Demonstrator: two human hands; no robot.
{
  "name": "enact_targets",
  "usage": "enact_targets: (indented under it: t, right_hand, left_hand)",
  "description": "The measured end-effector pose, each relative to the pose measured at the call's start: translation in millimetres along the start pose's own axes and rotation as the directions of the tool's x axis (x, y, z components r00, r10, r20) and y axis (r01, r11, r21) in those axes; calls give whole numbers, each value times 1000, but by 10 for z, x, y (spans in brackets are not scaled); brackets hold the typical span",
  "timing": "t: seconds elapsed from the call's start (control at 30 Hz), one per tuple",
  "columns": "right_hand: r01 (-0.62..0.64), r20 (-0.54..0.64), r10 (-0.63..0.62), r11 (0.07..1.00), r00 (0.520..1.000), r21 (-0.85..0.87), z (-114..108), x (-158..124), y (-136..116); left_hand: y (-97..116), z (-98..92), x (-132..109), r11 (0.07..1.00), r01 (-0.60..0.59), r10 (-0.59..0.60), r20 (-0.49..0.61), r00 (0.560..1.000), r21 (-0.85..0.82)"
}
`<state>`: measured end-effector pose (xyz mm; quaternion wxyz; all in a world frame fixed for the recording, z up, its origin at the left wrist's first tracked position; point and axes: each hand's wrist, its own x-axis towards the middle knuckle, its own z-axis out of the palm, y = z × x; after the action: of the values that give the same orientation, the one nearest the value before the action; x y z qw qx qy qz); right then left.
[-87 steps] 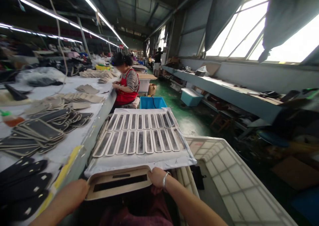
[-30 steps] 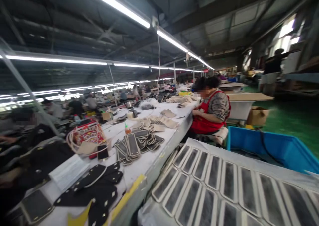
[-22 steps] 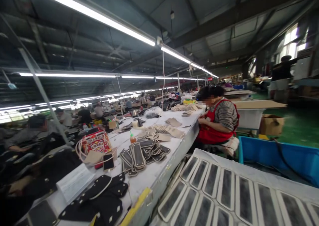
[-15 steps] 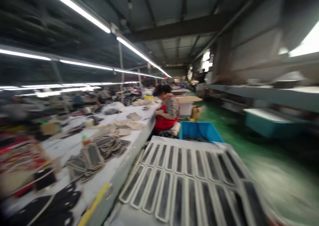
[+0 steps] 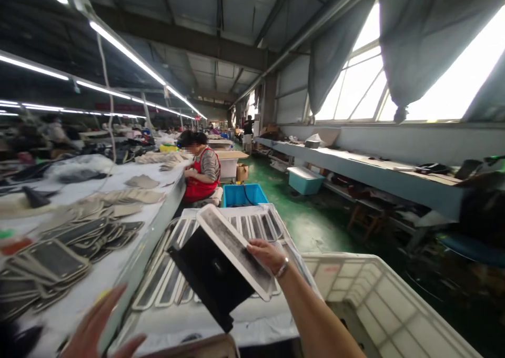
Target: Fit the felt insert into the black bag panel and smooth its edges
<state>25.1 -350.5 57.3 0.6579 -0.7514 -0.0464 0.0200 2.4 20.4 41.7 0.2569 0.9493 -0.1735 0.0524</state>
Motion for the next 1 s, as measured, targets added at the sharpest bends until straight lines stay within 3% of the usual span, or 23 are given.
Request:
enact_targets:
  t: [0.03, 0.07, 0.1, 0.13, 0.17, 0.2, 0.27, 0.4, 0.53, 0.63, 0.73, 0.83, 1.0]
  right_hand:
    - [-5, 61, 4, 1000, 998, 4, 203, -24, -3]
    - [-10, 120, 9, 1000, 993, 8, 393, -49, -7]
    - [-12, 171, 10, 1000, 985, 13, 559, -72, -15]
    - [-8, 211, 4, 1000, 978, 20, 694, -93, -27]
    - [4, 234, -11, 1000, 972, 28, 792, -111, -43]
    - [23, 240, -31, 999, 970, 36, 855, -126, -59]
    - [67, 214, -77, 996, 974, 52, 893, -156, -76]
    - [164, 119, -150, 979, 981, -117, 869, -229, -14]
    - [173, -51, -195, 942, 979, -288, 960, -276, 84]
    - [204, 47, -200, 917, 979, -342, 1086, -312, 102]
    - [254, 173, -189, 805, 967, -537, 1229, -384, 91]
    - [212, 124, -175, 694, 977, -688, 1345, -480, 100]
    - [223, 88, -241, 617, 966, -755, 1405, -618, 167]
  left_hand:
    - [14, -70, 69, 999, -18, 17, -62, 998, -26]
    - [37, -128, 151, 984, -87, 64, -147, 987, -153]
    - [62, -174, 235, 949, -130, 105, -101, 989, -287]
    - [83, -212, 312, 906, -117, 149, 49, 988, -407]
    - [97, -244, 372, 883, -43, 156, 207, 966, -467]
    - [102, -273, 406, 854, 15, 155, 282, 947, -520]
    - [88, -337, 397, 817, 75, 125, 303, 945, -571]
    - [38, -467, 212, 907, 0, 58, 125, 990, -422]
    - [42, -496, 115, 971, -8, 20, 49, 999, -238]
    - [88, -465, 123, 993, -52, 54, 18, 998, -104]
    - [152, -430, 116, 989, -133, 135, -38, 990, 67]
    - [170, -367, 40, 979, -143, 150, -42, 988, 145]
    - [-50, -209, -204, 969, -242, 247, -145, 958, 49]
